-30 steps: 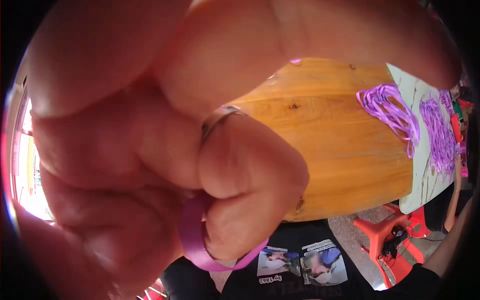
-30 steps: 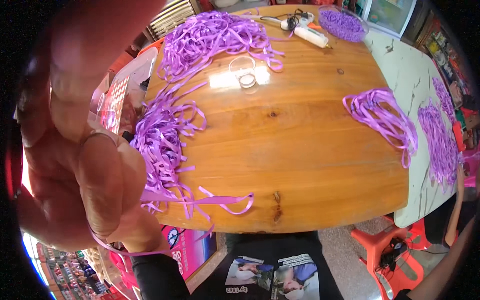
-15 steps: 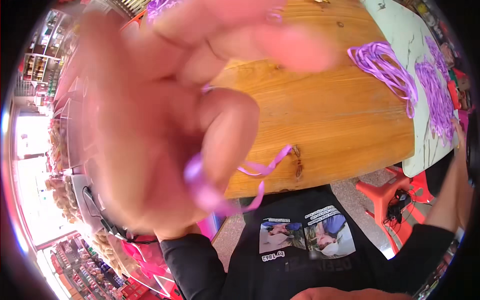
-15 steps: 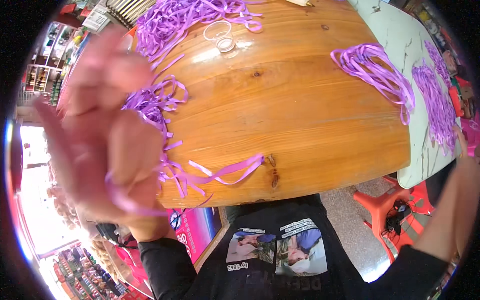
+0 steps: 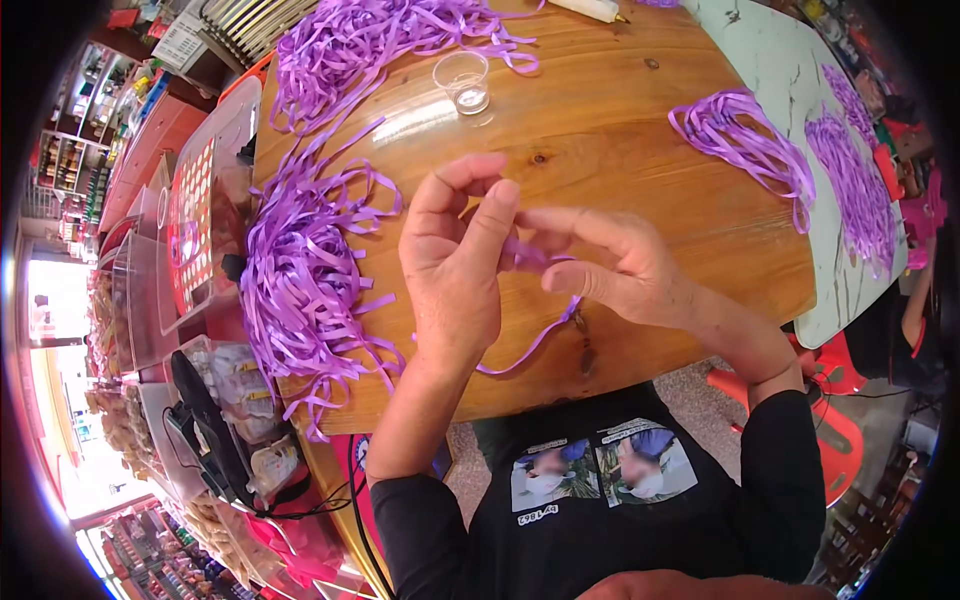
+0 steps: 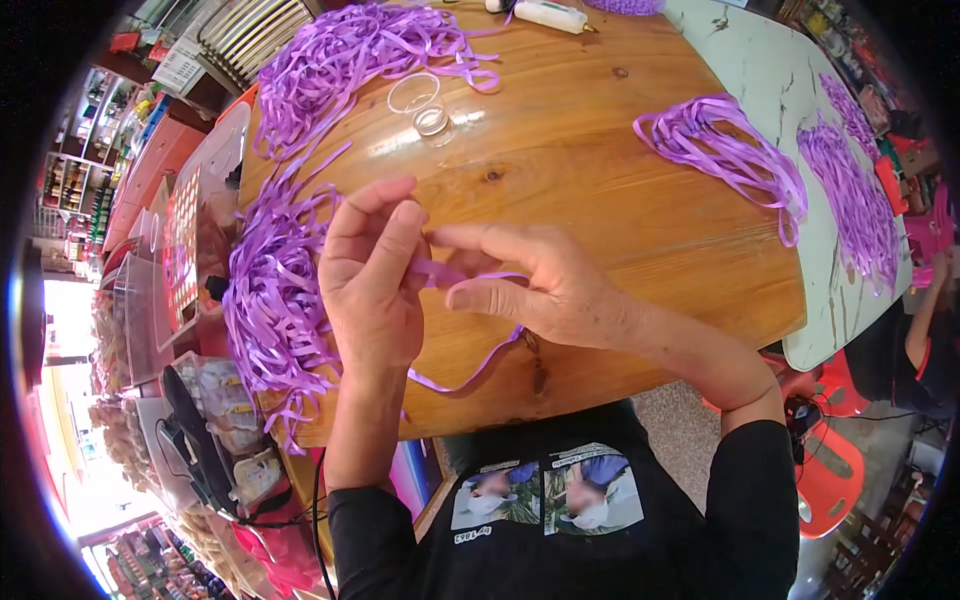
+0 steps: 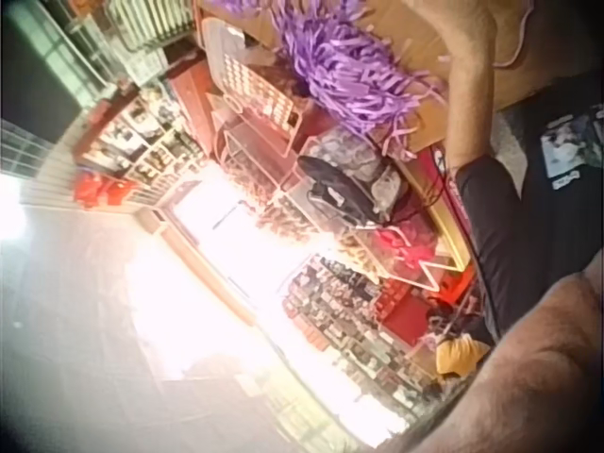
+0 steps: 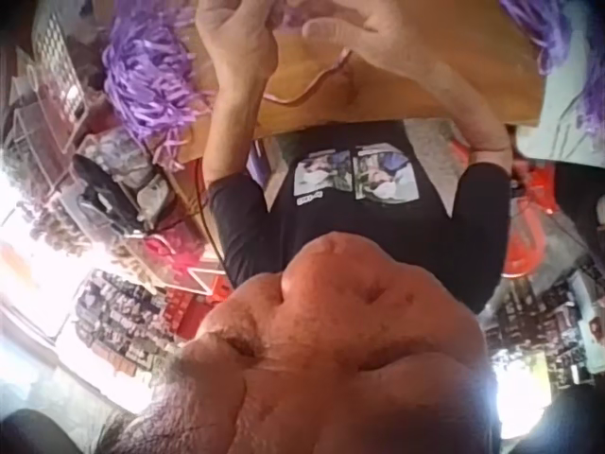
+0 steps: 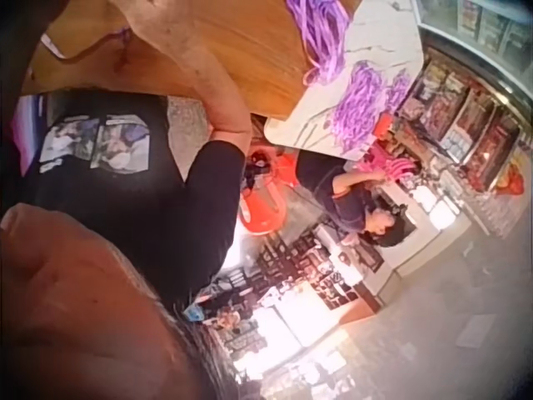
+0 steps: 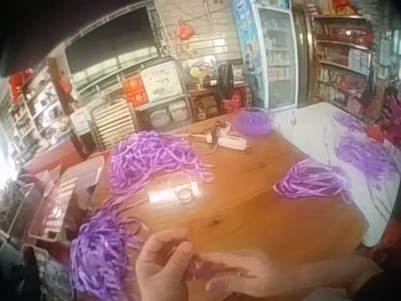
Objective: Tying knots in purple plastic ribbons to prepare them for a decorative use.
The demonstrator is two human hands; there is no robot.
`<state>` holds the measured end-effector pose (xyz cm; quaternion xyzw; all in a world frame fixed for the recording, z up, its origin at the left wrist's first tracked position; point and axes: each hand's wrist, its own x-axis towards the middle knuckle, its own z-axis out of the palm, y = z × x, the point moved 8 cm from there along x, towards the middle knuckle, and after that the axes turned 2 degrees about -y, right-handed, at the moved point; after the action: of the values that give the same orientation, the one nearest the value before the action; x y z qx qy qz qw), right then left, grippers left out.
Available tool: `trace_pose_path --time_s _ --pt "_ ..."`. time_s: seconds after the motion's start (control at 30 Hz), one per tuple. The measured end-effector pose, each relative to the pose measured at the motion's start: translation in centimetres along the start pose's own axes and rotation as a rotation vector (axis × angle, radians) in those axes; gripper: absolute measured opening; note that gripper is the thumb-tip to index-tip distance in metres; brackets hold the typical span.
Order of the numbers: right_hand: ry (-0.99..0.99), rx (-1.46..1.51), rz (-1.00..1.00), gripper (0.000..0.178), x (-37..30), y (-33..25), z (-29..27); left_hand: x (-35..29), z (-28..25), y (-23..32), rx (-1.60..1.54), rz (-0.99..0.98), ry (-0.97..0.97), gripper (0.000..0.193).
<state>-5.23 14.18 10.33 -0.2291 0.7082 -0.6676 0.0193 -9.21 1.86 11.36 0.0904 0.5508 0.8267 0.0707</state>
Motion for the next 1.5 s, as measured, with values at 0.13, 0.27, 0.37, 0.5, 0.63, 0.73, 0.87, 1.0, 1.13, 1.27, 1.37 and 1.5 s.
trace_pose_path --time_s 0.13,0.27,0.37,0.5,0.63,0.73,0.87,1.0,1.13,1.27,1.37,1.5 --pt "-0.025 -0.208 -0.002 0.025 -0.1 -0.3 -1.5 0.2 -1.3 -0.9 0.03 0.015 -0.023 0.016" --pt "0.117 -0.28 -0.06 0.016 0.1 0.2 -3.2 -0.1 -2.1 -0.5 0.659 0.245 -0.017 0.025" --pt "0.115 -0.274 -0.083 0.017 0.5 1.2 -2.8 -0.6 -0.8 -1.1 0.99 0.375 -0.046 0.031" --pt "0.138 -0.56 -0.318 0.019 0.6 0.1 -2.1 -0.6 -0.4 -4.4 0.529 0.099 -0.097 0.031" --pt "0.155 -0.767 -0.478 0.02 0.3 -0.5 -1.9 -1.4 -0.9 -9.3 -0.105 -0.515 -0.159 0.024" --pt "0.137 -0.741 -0.43 0.018 0.4 0.7 -2.3 -0.8 -1.9 -8.8 0.078 -0.354 -0.176 0.015" --pt "0.121 -0.546 -0.275 0.018 0.8 2.4 -3.7 -0.3 -2.6 -7.9 0.265 -0.176 -0.173 0.01" --pt "0.214 -0.475 -0.109 0.018 0.8 2.5 -5.9 -0.6 -3.2 -7.5 0.158 -0.217 -0.07 0.008" --pt "0.151 -0.732 -0.366 0.026 0.4 0.0 -4.2 -0.8 -3.4 -7.7 0.092 -0.259 -0.03 0.008" --pt "0.041 -0.895 -0.467 0.037 -0.1 0.3 -1.7 -0.9 -3.2 -8.1 0.077 -0.28 -0.033 0.008" --pt "0.04 -0.865 -0.423 0.035 -0.3 1.0 -1.8 -1.0 -3.1 -8.1 0.065 -0.276 -0.036 0.009" --pt "0.034 -0.811 -0.407 0.032 -0.5 1.4 -2.3 -0.6 -3.0 -7.4 0.217 -0.192 -0.081 0.007"
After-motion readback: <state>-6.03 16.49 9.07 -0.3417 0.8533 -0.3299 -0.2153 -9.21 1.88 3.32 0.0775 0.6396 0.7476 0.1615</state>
